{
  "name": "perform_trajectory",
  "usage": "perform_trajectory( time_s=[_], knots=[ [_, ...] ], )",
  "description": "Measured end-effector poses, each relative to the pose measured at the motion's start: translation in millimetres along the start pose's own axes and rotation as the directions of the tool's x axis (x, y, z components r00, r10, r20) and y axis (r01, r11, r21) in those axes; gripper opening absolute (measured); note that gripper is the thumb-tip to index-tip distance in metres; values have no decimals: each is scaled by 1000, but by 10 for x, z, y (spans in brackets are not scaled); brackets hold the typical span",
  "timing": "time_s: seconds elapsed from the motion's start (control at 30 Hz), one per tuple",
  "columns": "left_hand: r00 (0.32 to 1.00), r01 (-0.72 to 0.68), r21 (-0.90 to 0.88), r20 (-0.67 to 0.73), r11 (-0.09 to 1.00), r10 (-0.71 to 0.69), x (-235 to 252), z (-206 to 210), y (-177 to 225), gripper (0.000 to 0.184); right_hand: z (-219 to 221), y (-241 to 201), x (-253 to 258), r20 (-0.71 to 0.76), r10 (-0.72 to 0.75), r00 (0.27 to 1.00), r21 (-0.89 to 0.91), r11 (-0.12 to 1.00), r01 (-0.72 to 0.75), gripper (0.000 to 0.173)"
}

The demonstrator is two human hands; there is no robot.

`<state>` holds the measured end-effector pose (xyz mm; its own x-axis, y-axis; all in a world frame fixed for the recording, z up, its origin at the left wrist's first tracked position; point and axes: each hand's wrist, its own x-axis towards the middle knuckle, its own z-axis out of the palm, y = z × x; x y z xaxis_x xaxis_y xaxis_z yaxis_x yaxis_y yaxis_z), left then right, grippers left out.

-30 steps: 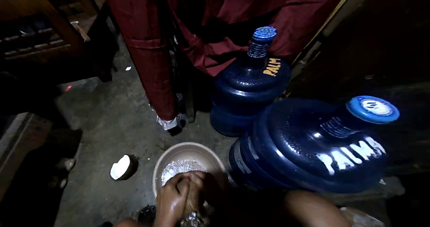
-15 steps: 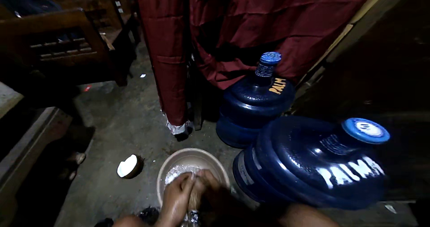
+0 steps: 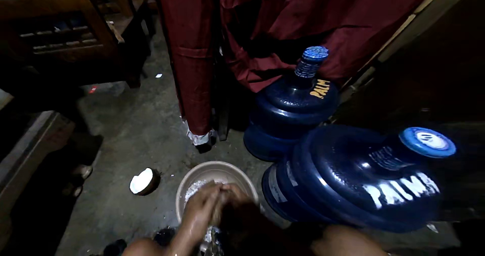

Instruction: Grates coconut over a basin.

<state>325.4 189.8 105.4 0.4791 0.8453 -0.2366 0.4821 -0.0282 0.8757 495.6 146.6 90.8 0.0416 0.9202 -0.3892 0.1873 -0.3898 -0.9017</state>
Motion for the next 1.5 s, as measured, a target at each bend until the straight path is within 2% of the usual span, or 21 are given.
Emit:
perform_trajectory(
  time_s=[0.07, 0.1, 0.17, 0.27, 0.33, 0.4, 0.5, 0.57, 0.63, 0.7, 0.77, 0.87, 0.97, 1.03, 1.1, 1.17, 1.2, 1.27, 1.37, 1.43, 1.5],
  knots=[
    [970, -182, 140, -139, 973, 202, -172, 195, -148, 45, 99, -191, -253, -26, 121, 992, 38, 992, -120, 41],
    [965, -173, 160, -171, 972, 199, -143, 272, -279, 44, 155, -63, -246, -45, 110, 993, 41, 993, -108, 39],
    [992, 38, 173, -123, 984, -16, 83, 303, -419, 50, 256, 526, 74, -93, -5, 996, 71, 997, 11, 38],
    [933, 350, 201, 18, 915, -360, 625, 219, -307, 68, 79, 627, 566, 73, 191, 979, 63, 979, -196, 49],
    [898, 432, 85, 53, 898, -437, 809, 129, -353, 73, -6, 376, 648, 206, 387, 899, 63, 911, -407, 71],
    [897, 440, -123, 100, 889, -430, 855, -33, -237, 74, -138, 186, 724, 265, 456, 850, 58, 872, -486, 85],
    [935, 343, -120, 138, 932, -326, 513, -172, 175, 71, -301, -196, 387, 296, 284, 912, -56, 958, -281, 75],
    [988, 138, 4, -74, 990, -137, 46, -10, 223, 53, -162, -81, 39, 176, -49, 983, -59, 996, 60, 48],
    [949, -96, 129, -286, 987, 130, -255, 269, -30, 39, 70, 242, -166, 8, -206, 978, -83, 975, 206, 44],
    [949, -73, 167, -290, 983, 120, -141, 369, -288, 36, 217, 504, -72, -100, -172, 980, -65, 984, 167, 44],
    [975, 180, 167, -161, 969, -153, 187, 314, -331, 44, 212, 594, 180, -98, 2, 995, 0, 1000, -2, 39],
    [906, 422, 159, -44, 893, -421, 748, 170, -311, 64, -4, 388, 591, 103, 337, 936, -66, 941, -332, 63],
    [899, 438, -45, 47, 898, -436, 958, -64, -319, 75, -172, 143, 699, 301, 483, 822, 86, 845, -528, 82],
    [924, 373, -175, 157, 911, -348, 859, -174, -18, 80, -340, -118, 575, 349, 461, 816, 74, 855, -514, 84],
    [951, 283, -163, 172, 945, -255, 521, -177, 283, 77, -433, -276, 308, 364, 281, 888, -32, 957, -289, 75],
    [992, 111, -73, -46, 991, -115, 122, 12, 259, 59, -205, -191, 74, 193, 19, 981, -84, 996, -3, 48],
    [986, 7, -43, -168, 999, -15, -39, 144, 129, 48, -27, -111, -47, 60, 4, 998, -73, 997, 0, 41],
    [969, -77, -29, -236, 997, 68, -91, 274, -150, 35, 166, 185, -148, -49, -9, 999, -22, 1000, 8, 45],
    [972, 213, 32, -114, 977, -208, 259, 302, -368, 49, 237, 650, 118, -69, 40, 997, 110, 993, -32, 44],
    [933, 359, 49, -26, 932, -358, 625, 236, -419, 60, 157, 628, 406, -23, 99, 995, 51, 994, -98, 47],
    [921, 388, -9, -17, 922, -388, 823, 171, -447, 62, 66, 387, 580, 81, 214, 973, -32, 977, -212, 55]
  ],
)
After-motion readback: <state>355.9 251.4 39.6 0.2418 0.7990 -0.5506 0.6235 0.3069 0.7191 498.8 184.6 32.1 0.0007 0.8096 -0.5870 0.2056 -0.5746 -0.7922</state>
